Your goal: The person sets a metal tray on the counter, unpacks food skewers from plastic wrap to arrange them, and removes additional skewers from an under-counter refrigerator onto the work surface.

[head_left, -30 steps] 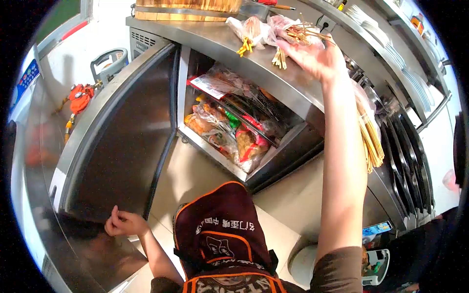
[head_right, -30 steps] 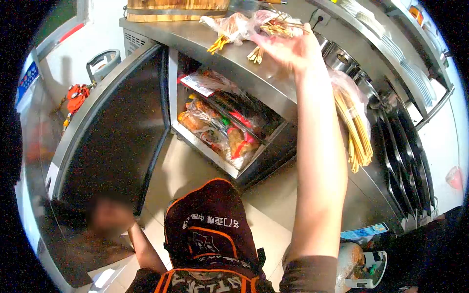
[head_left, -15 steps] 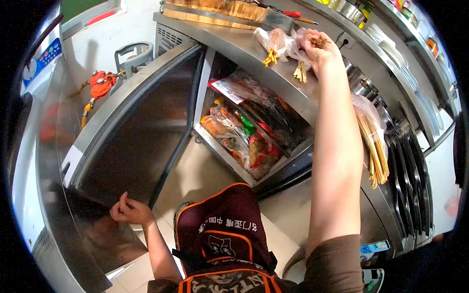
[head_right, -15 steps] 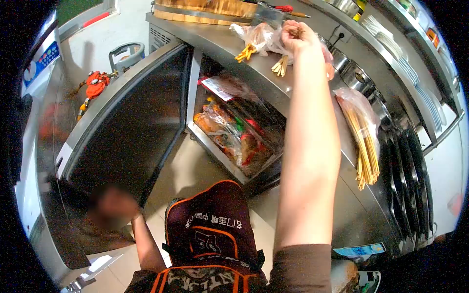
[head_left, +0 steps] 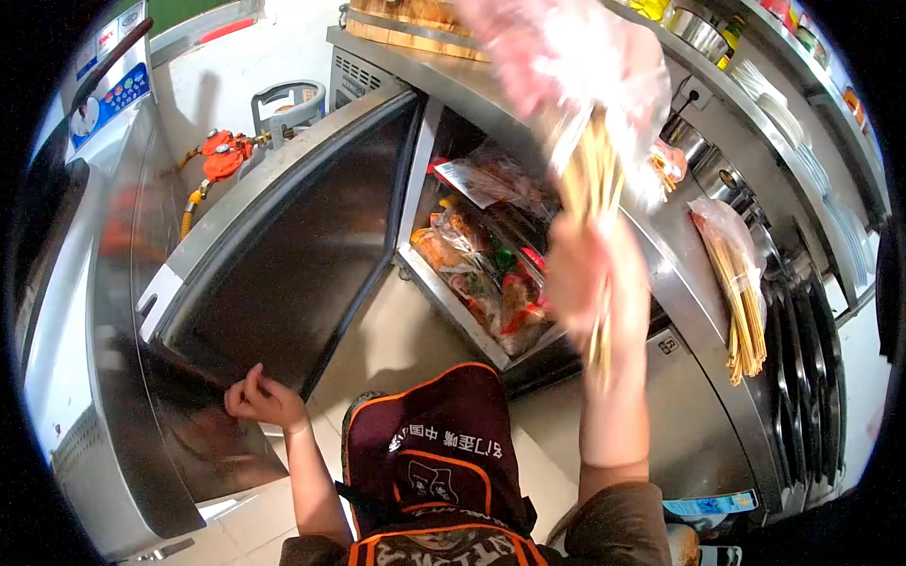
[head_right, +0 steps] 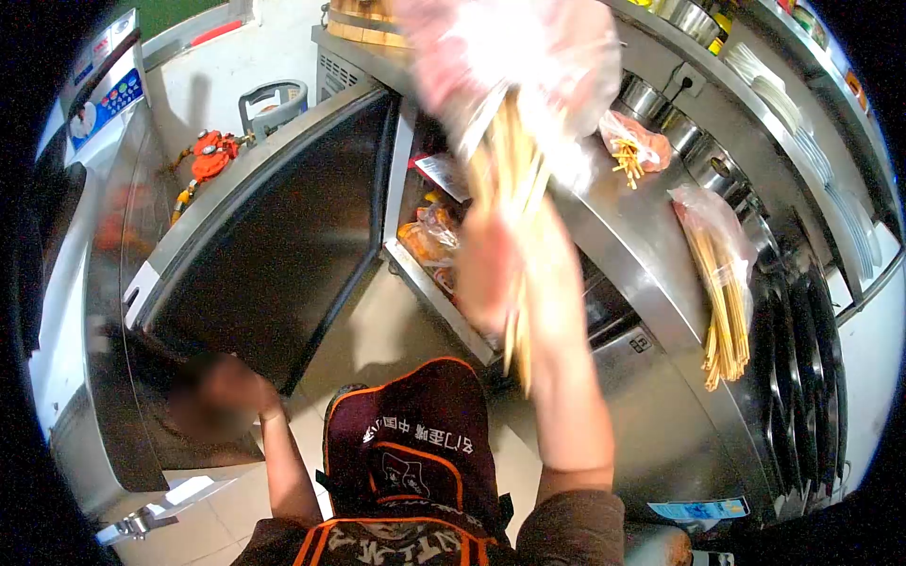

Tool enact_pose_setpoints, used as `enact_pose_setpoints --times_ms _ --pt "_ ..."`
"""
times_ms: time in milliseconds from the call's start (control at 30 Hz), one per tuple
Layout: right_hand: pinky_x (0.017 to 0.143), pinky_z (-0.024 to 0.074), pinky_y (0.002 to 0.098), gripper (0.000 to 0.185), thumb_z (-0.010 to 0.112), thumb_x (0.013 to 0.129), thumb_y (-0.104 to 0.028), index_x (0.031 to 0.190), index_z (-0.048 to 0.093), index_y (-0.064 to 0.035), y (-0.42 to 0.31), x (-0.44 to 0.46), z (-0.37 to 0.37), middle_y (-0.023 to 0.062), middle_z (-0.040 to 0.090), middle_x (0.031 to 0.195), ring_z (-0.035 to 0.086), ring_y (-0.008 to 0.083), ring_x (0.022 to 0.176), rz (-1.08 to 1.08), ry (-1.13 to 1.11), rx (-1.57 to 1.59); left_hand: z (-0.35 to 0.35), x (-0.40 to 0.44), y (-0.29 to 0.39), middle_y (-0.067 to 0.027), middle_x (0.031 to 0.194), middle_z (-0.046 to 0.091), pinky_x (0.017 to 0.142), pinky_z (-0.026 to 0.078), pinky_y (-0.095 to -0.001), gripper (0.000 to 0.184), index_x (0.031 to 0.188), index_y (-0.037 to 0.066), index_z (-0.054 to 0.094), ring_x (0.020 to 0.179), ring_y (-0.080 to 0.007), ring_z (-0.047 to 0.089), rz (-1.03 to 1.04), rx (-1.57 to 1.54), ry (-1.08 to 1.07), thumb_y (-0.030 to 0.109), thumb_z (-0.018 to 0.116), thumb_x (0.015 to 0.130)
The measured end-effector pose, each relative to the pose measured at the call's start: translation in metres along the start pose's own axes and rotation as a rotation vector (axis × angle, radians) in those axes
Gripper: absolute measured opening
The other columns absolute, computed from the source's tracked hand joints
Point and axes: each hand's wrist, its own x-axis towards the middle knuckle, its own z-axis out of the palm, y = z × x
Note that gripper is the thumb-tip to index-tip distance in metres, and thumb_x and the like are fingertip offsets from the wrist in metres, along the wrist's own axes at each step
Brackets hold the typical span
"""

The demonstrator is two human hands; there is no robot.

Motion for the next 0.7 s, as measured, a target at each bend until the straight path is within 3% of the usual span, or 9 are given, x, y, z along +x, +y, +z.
enact_pose_setpoints --times_ms 133,200,300,467,533,567,600,667,700 --pt "0.03 0.0228 0.0193 0.048 0.055 0.084 -0.023 0.125 0.033 -0.0142 0.051 -0.079 -0.012 -0.0029 0.033 0.052 0.033 0.0053 0.034 0.38 -0.191 0.124 0.003 -0.002 -0.002 -0.0074 0.095 0.036 0.083 0.03 -0.0376 0.021 0.086 0.011 0.058 0.094 -0.024 0.036 0.044 0.066 0.011 -0.004 0.05 0.074" --pt "0.032 0.0254 0.0184 0.041 0.047 0.089 -0.019 0.124 0.028 -0.0121 0.07 -0.107 -0.021 -0.0017 0.035 0.057 0.032 0.0058 0.038 0.635 -0.33 0.536 0.004 -0.004 -0.005 -0.0073 0.095 0.036 0.083 0.03 -0.0382 0.021 0.086 0.011 0.058 0.093 -0.0241 0.036 0.072 0.026 0.04 -0.004 0.05 0.074" --pt "0.032 0.0242 0.0169 0.04 0.044 0.09 -0.018 0.126 0.026 -0.0156 0.105 -0.13 -0.046 -0.0017 0.033 0.056 0.03 0.0046 0.039 0.838 -0.285 0.572 0.0 -0.002 -0.004 -0.0071 0.095 0.036 0.083 0.031 -0.0381 0.02 0.085 0.011 0.057 0.091 -0.0239 0.038 0.078 0.013 0.0 -0.005 0.052 0.074" --pt "0.03 0.0234 0.0163 0.035 0.043 0.091 -0.018 0.123 0.03 -0.0153 0.158 -0.135 -0.091 -0.0013 0.034 0.057 0.029 0.0049 0.038 0.835 -0.085 0.65 0.003 0.002 -0.005 -0.0065 0.094 0.036 0.079 0.033 -0.0364 0.019 0.085 0.011 0.055 0.088 -0.0227 0.038 0.126 0.105 0.012 -0.006 0.053 0.076" --pt "0.031 0.0224 0.0177 0.02 0.044 0.09 -0.019 0.108 0.043 -0.0124 0.182 -0.121 -0.114 -0.003 0.032 0.054 0.029 0.0049 0.035 0.702 0.066 0.591 0.007 0.001 -0.008 -0.0066 0.094 0.035 0.077 0.033 -0.0349 0.02 0.087 0.011 0.053 0.087 -0.0213 0.038 0.154 0.143 0.036 -0.006 0.053 0.077" --pt "0.031 0.0225 0.018 0.009 0.043 0.09 -0.02 0.094 0.044 -0.0116 0.198 -0.111 -0.129 -0.0032 0.032 0.054 0.029 0.0049 0.036 0.665 0.152 0.555 0.01 0.0 -0.007 -0.0066 0.094 0.035 0.077 0.033 -0.0349 0.02 0.087 0.011 0.053 0.087 -0.0213 0.038 0.147 0.167 0.027 -0.006 0.053 0.077" --pt "0.031 0.0226 0.0183 0.015 0.043 0.091 -0.021 0.079 0.044 -0.0109 0.217 -0.102 -0.144 -0.0035 0.032 0.054 0.029 0.005 0.037 0.632 0.242 0.52 0.012 -0.001 -0.008 -0.0066 0.095 0.034 0.076 0.034 -0.033 0.02 0.087 0.011 0.051 0.087 -0.0205 0.038 0.123 0.129 0.037 -0.007 0.053 0.076" --pt "0.031 0.022 0.019 0.029 0.044 0.09 -0.022 0.065 0.035 -0.0126 0.251 -0.068 -0.174 -0.0036 0.033 0.054 0.028 0.0053 0.038 0.468 0.332 0.232 0.012 -0.005 -0.016 -0.0066 0.096 0.034 0.074 0.034 -0.0311 0.021 0.087 0.011 0.05 0.086 -0.0196 0.038 0.098 0.117 0.038 -0.007 0.053 0.076" --pt "0.032 0.0221 0.0191 0.027 0.044 0.09 -0.022 0.066 0.036 -0.0123 0.27 -0.05 -0.2 -0.0038 0.033 0.054 0.028 0.0052 0.038 0.46 0.353 0.262 0.012 -0.005 -0.021 -0.0065 0.096 0.033 0.073 0.034 -0.0291 0.021 0.087 0.01 0.049 0.085 -0.0187 0.037 0.146 0.178 0.043 -0.008 0.053 0.076"
